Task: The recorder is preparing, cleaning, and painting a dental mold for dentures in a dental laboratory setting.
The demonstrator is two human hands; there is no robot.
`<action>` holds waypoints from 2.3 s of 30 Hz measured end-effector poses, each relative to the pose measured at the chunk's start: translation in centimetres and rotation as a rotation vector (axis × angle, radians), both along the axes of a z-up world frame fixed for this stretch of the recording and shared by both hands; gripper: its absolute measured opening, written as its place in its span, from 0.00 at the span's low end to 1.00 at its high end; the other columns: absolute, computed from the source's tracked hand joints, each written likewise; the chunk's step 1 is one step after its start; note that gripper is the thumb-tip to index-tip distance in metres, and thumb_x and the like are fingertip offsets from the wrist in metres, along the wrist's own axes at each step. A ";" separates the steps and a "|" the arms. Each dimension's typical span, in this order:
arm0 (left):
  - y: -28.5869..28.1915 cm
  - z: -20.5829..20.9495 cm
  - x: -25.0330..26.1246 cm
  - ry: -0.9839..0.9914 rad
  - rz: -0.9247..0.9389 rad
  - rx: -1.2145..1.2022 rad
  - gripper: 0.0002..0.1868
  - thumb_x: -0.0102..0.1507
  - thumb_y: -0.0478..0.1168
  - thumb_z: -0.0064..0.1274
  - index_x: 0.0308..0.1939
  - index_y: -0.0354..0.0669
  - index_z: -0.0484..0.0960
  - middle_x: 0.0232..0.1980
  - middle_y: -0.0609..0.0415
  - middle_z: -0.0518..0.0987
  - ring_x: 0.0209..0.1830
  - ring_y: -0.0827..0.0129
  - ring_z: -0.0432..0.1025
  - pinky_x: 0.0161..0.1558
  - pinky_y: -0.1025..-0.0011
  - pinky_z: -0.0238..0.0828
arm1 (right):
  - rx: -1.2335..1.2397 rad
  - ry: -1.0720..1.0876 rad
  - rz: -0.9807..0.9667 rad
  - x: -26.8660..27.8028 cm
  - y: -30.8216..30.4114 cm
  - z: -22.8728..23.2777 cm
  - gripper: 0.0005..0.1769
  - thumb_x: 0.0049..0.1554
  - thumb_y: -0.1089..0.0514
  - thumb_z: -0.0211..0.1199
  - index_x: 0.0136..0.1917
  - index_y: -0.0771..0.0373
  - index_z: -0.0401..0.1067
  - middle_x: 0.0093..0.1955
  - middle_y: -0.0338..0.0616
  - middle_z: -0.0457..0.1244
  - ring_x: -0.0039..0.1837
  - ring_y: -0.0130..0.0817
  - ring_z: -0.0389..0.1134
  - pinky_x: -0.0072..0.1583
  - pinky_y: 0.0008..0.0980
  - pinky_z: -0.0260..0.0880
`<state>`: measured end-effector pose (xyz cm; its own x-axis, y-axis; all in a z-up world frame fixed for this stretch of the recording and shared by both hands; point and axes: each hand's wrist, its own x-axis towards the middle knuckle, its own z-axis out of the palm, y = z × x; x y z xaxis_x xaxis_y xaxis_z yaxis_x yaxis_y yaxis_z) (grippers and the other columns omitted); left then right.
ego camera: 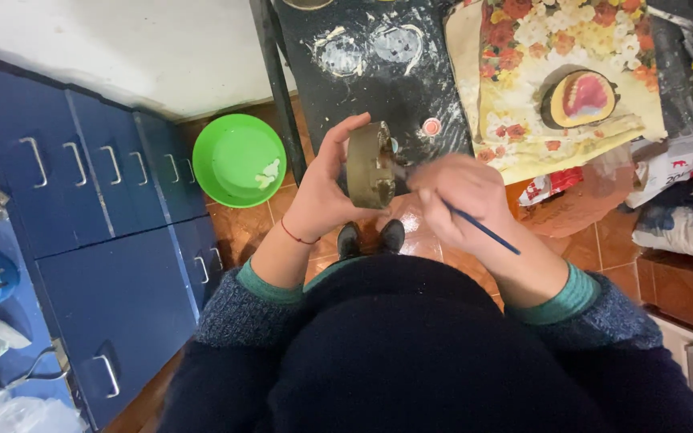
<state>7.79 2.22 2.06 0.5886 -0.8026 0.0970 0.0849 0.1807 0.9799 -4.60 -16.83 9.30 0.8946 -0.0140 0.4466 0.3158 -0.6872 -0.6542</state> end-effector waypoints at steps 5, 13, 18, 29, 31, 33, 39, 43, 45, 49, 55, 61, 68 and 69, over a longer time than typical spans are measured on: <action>0.1 -0.6 0.1 0.000 -0.006 -0.053 0.58 0.52 0.29 0.75 0.80 0.47 0.56 0.72 0.54 0.70 0.72 0.68 0.67 0.75 0.66 0.66 | -0.019 0.024 0.019 -0.5 -0.2 -0.1 0.02 0.56 0.68 0.60 0.42 0.66 0.73 0.42 0.50 0.68 0.44 0.48 0.71 0.47 0.41 0.70; -0.3 -0.7 0.0 -0.041 -0.019 -0.089 0.56 0.53 0.31 0.76 0.79 0.47 0.56 0.76 0.52 0.68 0.76 0.66 0.65 0.77 0.64 0.64 | -0.047 -0.021 0.028 0.0 -0.2 0.3 0.01 0.57 0.66 0.60 0.44 0.66 0.72 0.42 0.50 0.67 0.43 0.48 0.69 0.46 0.42 0.69; -0.6 -0.1 -0.4 -0.041 -0.028 -0.099 0.56 0.53 0.32 0.77 0.78 0.48 0.56 0.77 0.51 0.67 0.76 0.65 0.65 0.78 0.64 0.64 | -0.019 -0.026 0.024 -0.3 -0.6 -0.5 0.02 0.60 0.66 0.60 0.45 0.65 0.73 0.41 0.47 0.67 0.43 0.44 0.70 0.47 0.40 0.70; -0.3 0.5 -1.1 -0.130 -0.025 -0.062 0.53 0.54 0.30 0.75 0.77 0.48 0.58 0.79 0.49 0.63 0.76 0.65 0.64 0.76 0.64 0.65 | 0.094 0.037 0.002 -2.3 -1.9 -1.3 0.04 0.58 0.66 0.58 0.46 0.65 0.74 0.43 0.48 0.68 0.44 0.43 0.69 0.48 0.39 0.68; -0.3 -0.1 -1.3 -0.122 -0.015 -0.077 0.54 0.54 0.29 0.75 0.77 0.48 0.58 0.80 0.48 0.62 0.78 0.64 0.63 0.77 0.64 0.64 | 0.133 0.021 -0.035 -2.6 -1.9 -2.3 0.04 0.60 0.66 0.58 0.47 0.66 0.73 0.45 0.48 0.68 0.45 0.41 0.69 0.49 0.38 0.69; -0.4 -0.3 -1.3 -0.119 -0.004 -0.094 0.54 0.53 0.28 0.74 0.77 0.48 0.57 0.81 0.48 0.62 0.79 0.63 0.63 0.77 0.63 0.64 | 0.169 0.000 -0.072 -2.9 -1.8 -2.7 0.04 0.62 0.66 0.57 0.48 0.67 0.73 0.47 0.48 0.69 0.46 0.40 0.70 0.50 0.36 0.69; -0.6 -0.1 -1.4 -0.081 0.024 -0.126 0.52 0.55 0.29 0.75 0.76 0.49 0.58 0.82 0.47 0.60 0.75 0.62 0.66 0.77 0.63 0.67 | 0.289 0.035 -0.115 -3.6 -1.4 -2.9 0.06 0.64 0.66 0.55 0.49 0.69 0.73 0.49 0.52 0.69 0.49 0.39 0.71 0.53 0.35 0.70; -0.9 1.1 -0.9 -0.467 0.152 -0.103 0.53 0.50 0.37 0.79 0.72 0.50 0.60 0.77 0.45 0.64 0.74 0.55 0.67 0.74 0.60 0.66 | 0.315 0.062 -0.111 -3.4 -1.0 -2.4 0.07 0.64 0.66 0.54 0.49 0.69 0.73 0.49 0.51 0.69 0.49 0.39 0.71 0.54 0.35 0.71; -1.0 1.4 -0.7 -0.642 0.204 -0.088 0.53 0.49 0.40 0.81 0.70 0.50 0.60 0.75 0.45 0.66 0.72 0.52 0.67 0.73 0.59 0.66 | 0.297 0.062 -0.121 -3.3 -0.8 -2.2 0.07 0.64 0.66 0.54 0.49 0.69 0.73 0.49 0.51 0.69 0.49 0.39 0.71 0.53 0.35 0.70; -1.1 0.6 -0.3 -0.888 0.279 -0.043 0.46 0.53 0.43 0.78 0.66 0.49 0.61 0.74 0.42 0.68 0.69 0.50 0.69 0.70 0.55 0.65 | 0.182 0.034 -0.102 -2.3 -0.6 -0.4 0.03 0.61 0.67 0.58 0.46 0.67 0.72 0.47 0.49 0.69 0.48 0.43 0.71 0.52 0.37 0.71; -1.2 0.0 -0.2 -0.960 0.274 -0.076 0.41 0.59 0.40 0.73 0.66 0.50 0.59 0.74 0.40 0.67 0.72 0.47 0.69 0.72 0.49 0.63 | 0.095 -0.016 -0.046 -1.6 -0.3 0.5 0.01 0.59 0.67 0.60 0.46 0.66 0.72 0.47 0.49 0.68 0.47 0.47 0.71 0.50 0.40 0.71; -1.3 -0.1 -0.4 -0.968 0.260 -0.064 0.39 0.61 0.40 0.71 0.67 0.52 0.59 0.74 0.41 0.68 0.73 0.47 0.69 0.73 0.46 0.62 | 0.066 0.034 0.000 -2.0 -0.9 0.3 0.01 0.59 0.66 0.61 0.44 0.65 0.72 0.43 0.47 0.67 0.44 0.45 0.70 0.47 0.40 0.69; -1.1 0.5 -0.6 -0.981 0.268 -0.050 0.35 0.62 0.37 0.68 0.64 0.50 0.61 0.73 0.39 0.69 0.72 0.46 0.69 0.72 0.46 0.63 | 0.173 0.027 -0.040 -3.2 -1.3 -0.5 0.04 0.61 0.65 0.57 0.44 0.67 0.72 0.44 0.50 0.68 0.45 0.42 0.71 0.47 0.36 0.71; -1.0 0.5 -0.5 -0.983 0.277 -0.047 0.35 0.62 0.37 0.68 0.64 0.50 0.61 0.73 0.39 0.69 0.72 0.46 0.69 0.72 0.46 0.63 | 0.171 0.025 -0.031 -3.3 -1.3 -1.1 0.04 0.61 0.65 0.57 0.44 0.67 0.72 0.44 0.50 0.68 0.45 0.42 0.71 0.47 0.36 0.71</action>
<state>7.28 1.23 2.56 0.3956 -0.6333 0.6651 -0.8036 0.1120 0.5845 -7.91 -18.15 8.15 0.9034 -0.1156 0.4128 0.2783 -0.5743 -0.7699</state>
